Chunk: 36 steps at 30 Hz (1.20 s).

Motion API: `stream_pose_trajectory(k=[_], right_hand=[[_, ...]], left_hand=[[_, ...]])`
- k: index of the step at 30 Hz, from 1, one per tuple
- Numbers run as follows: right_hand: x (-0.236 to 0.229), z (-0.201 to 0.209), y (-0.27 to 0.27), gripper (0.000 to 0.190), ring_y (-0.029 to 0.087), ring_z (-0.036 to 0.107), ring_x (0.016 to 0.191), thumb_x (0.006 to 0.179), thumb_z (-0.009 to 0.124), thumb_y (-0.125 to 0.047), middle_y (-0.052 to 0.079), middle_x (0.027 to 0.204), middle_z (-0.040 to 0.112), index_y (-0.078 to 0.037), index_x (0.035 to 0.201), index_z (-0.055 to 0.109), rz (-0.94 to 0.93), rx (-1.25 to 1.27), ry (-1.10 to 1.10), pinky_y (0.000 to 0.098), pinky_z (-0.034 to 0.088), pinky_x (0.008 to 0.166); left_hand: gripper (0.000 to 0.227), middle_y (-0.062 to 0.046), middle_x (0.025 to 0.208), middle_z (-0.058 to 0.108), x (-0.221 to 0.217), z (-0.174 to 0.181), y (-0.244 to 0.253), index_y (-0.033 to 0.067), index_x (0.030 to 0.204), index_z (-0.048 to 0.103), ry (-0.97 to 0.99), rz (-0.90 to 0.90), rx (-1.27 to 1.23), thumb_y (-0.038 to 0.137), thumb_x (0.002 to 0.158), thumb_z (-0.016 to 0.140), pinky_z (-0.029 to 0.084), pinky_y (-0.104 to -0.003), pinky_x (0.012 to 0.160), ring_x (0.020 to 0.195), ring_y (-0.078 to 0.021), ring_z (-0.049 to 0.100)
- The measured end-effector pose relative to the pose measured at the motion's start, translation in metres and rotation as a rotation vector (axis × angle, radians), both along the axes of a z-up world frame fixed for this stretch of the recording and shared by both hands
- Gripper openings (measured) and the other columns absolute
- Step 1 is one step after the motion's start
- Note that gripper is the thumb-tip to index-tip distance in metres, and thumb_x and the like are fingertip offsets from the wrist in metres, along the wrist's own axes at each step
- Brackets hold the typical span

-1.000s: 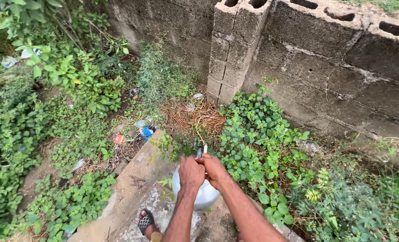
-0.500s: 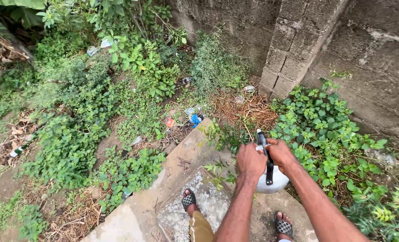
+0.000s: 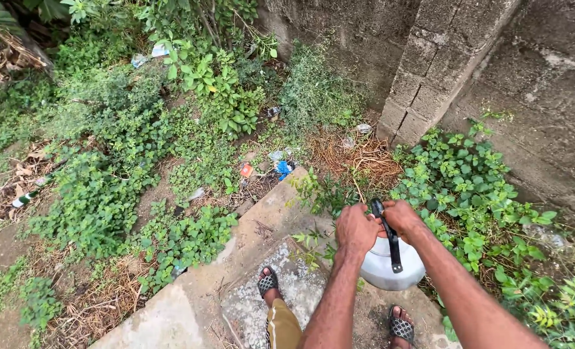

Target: Spraying plants in an outdoor garden area using a hand-pumped pressure sprayer.

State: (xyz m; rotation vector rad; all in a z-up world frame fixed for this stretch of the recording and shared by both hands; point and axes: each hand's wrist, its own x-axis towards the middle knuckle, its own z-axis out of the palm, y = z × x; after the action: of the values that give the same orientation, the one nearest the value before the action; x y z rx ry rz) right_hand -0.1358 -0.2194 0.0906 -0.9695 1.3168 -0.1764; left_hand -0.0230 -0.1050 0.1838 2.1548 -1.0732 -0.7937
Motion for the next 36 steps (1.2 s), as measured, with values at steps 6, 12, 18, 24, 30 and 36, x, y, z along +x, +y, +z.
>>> stream_pose_trajectory(k=[6,12,18,24,30,36], right_hand=[[-0.012,0.024,0.020,0.045,0.020,0.068,0.063,0.100,0.040,-0.004,0.010,0.083,0.069,-0.008,0.143,0.052,-0.071,-0.015,-0.018,0.0365,0.061,0.057],[-0.021,0.035,0.021,0.053,0.020,0.069,0.064,0.099,0.040,-0.002,0.012,0.083,0.070,-0.008,0.152,0.042,-0.037,-0.039,0.032,0.0352,0.061,0.056],[-0.009,0.043,0.016,0.038,0.018,0.069,0.061,0.099,0.041,-0.006,0.010,0.080,0.070,-0.002,0.132,0.061,0.070,-0.053,0.133,0.0338,0.059,0.053],[0.007,0.042,0.012,0.036,0.016,0.070,0.056,0.103,0.042,-0.013,0.006,0.076,0.073,0.005,0.120,0.068,0.179,-0.062,0.289,0.0322,0.058,0.047],[-0.012,0.034,0.018,0.038,0.017,0.068,0.058,0.100,0.039,-0.008,0.009,0.078,0.070,-0.003,0.131,0.059,0.085,-0.045,0.131,0.0330,0.058,0.050],[-0.039,0.020,0.017,0.050,0.015,0.067,0.057,0.096,0.039,-0.002,0.007,0.079,0.070,-0.005,0.141,0.058,0.028,-0.065,0.075,0.0316,0.056,0.049]], left_hand=[[0.033,-0.020,0.116,0.069,0.007,-0.006,0.000,0.0052,0.118,0.072,-0.012,0.005,0.002,0.013,0.086,0.069,0.050,-0.046,0.097,0.110,-0.0355,0.066],[0.031,-0.019,0.114,0.070,0.006,-0.014,-0.003,0.0065,0.116,0.071,-0.032,0.006,-0.010,0.018,0.087,0.071,0.050,-0.046,0.098,0.110,-0.0344,0.066],[0.030,-0.018,0.112,0.069,0.008,-0.024,-0.005,0.0074,0.115,0.071,-0.030,-0.003,-0.001,0.018,0.087,0.071,0.050,-0.046,0.096,0.109,-0.0345,0.066],[0.032,-0.017,0.108,0.071,0.010,-0.015,-0.005,0.0085,0.118,0.070,0.013,-0.003,0.078,0.020,0.088,0.070,0.051,-0.046,0.095,0.107,-0.0330,0.066],[0.033,-0.016,0.105,0.072,0.011,-0.029,-0.004,0.0065,0.117,0.070,0.014,-0.004,0.031,0.020,0.087,0.071,0.053,-0.045,0.092,0.102,-0.0320,0.068],[0.033,-0.014,0.104,0.072,0.005,-0.023,-0.004,0.0082,0.118,0.071,0.018,-0.019,0.070,0.019,0.086,0.071,0.053,-0.045,0.091,0.100,-0.0310,0.069]])
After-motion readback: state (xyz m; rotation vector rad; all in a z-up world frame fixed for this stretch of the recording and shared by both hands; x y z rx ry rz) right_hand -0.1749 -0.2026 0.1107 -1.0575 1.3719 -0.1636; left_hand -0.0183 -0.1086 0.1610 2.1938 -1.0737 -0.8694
